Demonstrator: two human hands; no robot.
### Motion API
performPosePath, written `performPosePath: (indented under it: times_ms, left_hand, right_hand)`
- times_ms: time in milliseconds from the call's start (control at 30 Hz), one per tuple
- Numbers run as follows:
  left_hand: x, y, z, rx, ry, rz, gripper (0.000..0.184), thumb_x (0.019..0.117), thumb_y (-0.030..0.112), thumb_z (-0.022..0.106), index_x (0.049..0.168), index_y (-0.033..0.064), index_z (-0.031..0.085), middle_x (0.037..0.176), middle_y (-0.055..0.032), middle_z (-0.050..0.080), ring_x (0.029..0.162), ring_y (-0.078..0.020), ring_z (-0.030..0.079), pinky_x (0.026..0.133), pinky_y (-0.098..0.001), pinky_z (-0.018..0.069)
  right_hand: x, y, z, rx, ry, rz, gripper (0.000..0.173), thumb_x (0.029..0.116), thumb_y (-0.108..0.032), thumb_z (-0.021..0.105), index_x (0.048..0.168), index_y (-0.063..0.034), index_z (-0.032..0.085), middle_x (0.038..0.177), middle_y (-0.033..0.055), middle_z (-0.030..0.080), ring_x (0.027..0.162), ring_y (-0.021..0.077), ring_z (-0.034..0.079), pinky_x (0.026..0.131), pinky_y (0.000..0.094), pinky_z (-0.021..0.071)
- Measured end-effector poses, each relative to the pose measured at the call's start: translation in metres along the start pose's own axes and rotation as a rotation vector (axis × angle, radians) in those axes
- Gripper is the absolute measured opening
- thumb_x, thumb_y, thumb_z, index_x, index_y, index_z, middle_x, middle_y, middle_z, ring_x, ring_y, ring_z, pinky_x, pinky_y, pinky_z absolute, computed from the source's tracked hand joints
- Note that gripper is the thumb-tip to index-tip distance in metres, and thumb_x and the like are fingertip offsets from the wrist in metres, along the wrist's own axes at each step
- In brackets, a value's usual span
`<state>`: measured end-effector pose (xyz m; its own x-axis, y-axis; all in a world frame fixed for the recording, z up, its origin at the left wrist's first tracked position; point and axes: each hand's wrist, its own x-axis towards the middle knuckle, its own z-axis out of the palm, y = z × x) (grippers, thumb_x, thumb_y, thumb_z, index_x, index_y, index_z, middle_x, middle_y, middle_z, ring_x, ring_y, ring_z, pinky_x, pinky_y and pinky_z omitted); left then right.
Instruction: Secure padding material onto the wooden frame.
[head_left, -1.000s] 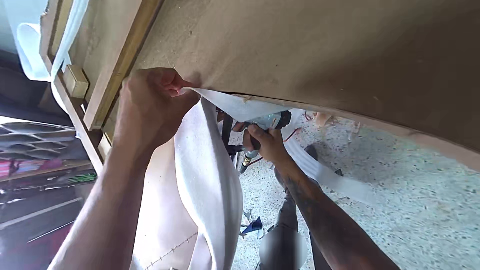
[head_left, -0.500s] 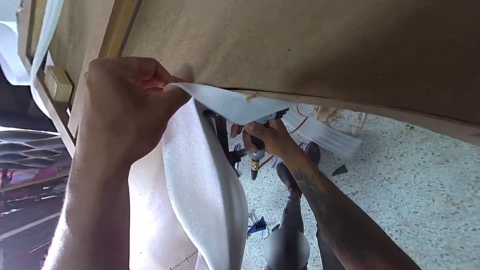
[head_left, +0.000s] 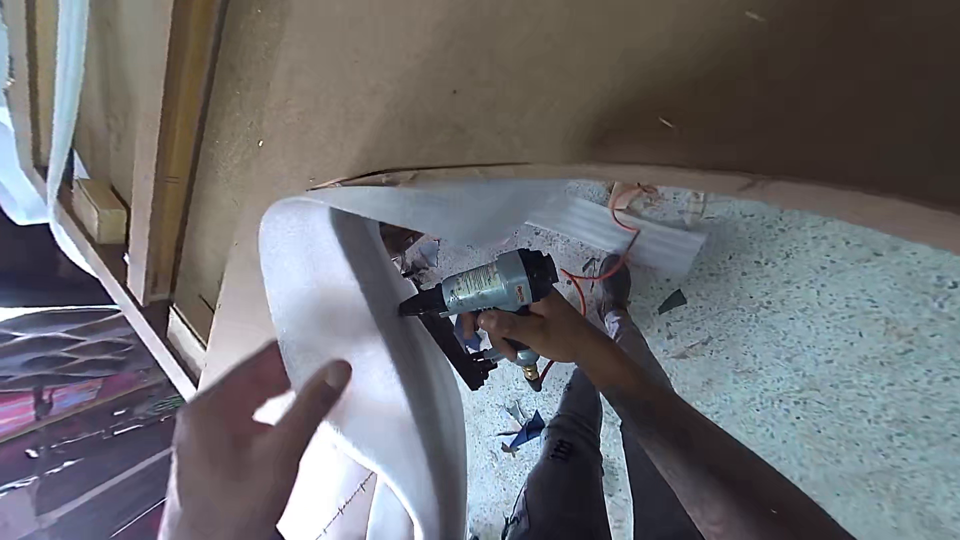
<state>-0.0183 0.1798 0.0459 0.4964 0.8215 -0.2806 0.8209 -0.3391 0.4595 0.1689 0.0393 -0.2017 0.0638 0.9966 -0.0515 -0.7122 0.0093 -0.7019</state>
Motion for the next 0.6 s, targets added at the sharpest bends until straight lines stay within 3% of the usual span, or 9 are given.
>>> performPosePath:
  times_ms: [67,200,300,400,500,600]
  left_hand:
    - [-0.027,-0.006,0.008,-0.022,-0.016,-0.040,0.030,0.0901,0.044,0.077,0.097,0.0154,0.073,0.088,-0.0001,0.077,0.079,-0.0169,0.075,0.071,-0.0379,0.0655]
    - [-0.041,-0.013,0.013,-0.079,0.064,0.020,0.023,0.0934,0.035,0.074,0.094,0.0120,0.075,0.084,-0.0038,0.076,0.074,-0.0193,0.074,0.067,-0.0366,0.0650]
    - [-0.042,-0.015,0.017,-0.113,0.109,0.057,0.023,0.0951,0.036,0.072,0.094,0.0127,0.075,0.081,-0.0024,0.075,0.072,-0.0168,0.073,0.065,-0.0328,0.0634]
    - [-0.052,-0.016,0.024,-0.245,0.097,0.095,0.020,0.0985,0.030,0.068,0.091,0.0119,0.071,0.078,-0.0010,0.071,0.069,-0.0124,0.069,0.065,-0.0274,0.0611]
    - [-0.080,-0.028,0.029,-0.314,-0.016,0.076,0.022,0.0990,0.030,0.068,0.103,0.0093,0.074,0.088,-0.0044,0.074,0.077,-0.0156,0.072,0.073,-0.0304,0.0632]
    - [-0.106,-0.047,0.034,-0.282,-0.073,0.040,0.026,0.0943,0.032,0.074,0.106,0.0085,0.074,0.093,-0.0085,0.076,0.083,-0.0227,0.074,0.078,-0.0375,0.0639]
  right_hand:
    - [-0.015,0.004,0.006,-0.034,0.030,0.031,0.022,0.1022,-0.027,0.065,0.110,-0.0065,0.069,0.074,0.0114,0.066,0.049,0.0168,0.057,0.046,0.0285,0.0526]
    - [-0.041,0.009,0.017,-0.051,0.034,0.007,0.023,0.1026,-0.027,0.065,0.114,-0.0077,0.069,0.084,0.0118,0.069,0.053,0.0183,0.060,0.049,0.0313,0.0562]
    - [-0.062,0.020,0.027,-0.063,0.058,-0.019,0.025,0.1027,-0.030,0.065,0.110,-0.0066,0.069,0.077,0.0115,0.067,0.050,0.0181,0.059,0.046,0.0311,0.0548]
    - [-0.088,0.030,0.032,-0.077,0.054,0.005,0.025,0.1032,-0.031,0.064,0.117,-0.0104,0.069,0.081,0.0110,0.068,0.053,0.0184,0.061,0.049,0.0327,0.0575]
    - [-0.112,0.036,0.053,-0.073,0.088,0.025,0.021,0.1025,-0.028,0.064,0.111,-0.0102,0.071,0.072,0.0096,0.066,0.053,0.0170,0.060,0.050,0.0312,0.0549]
    - [-0.131,0.043,0.063,-0.063,0.105,0.028,0.024,0.1028,-0.031,0.064,0.112,-0.0099,0.070,0.071,0.0098,0.064,0.052,0.0173,0.060,0.050,0.0310,0.0552]
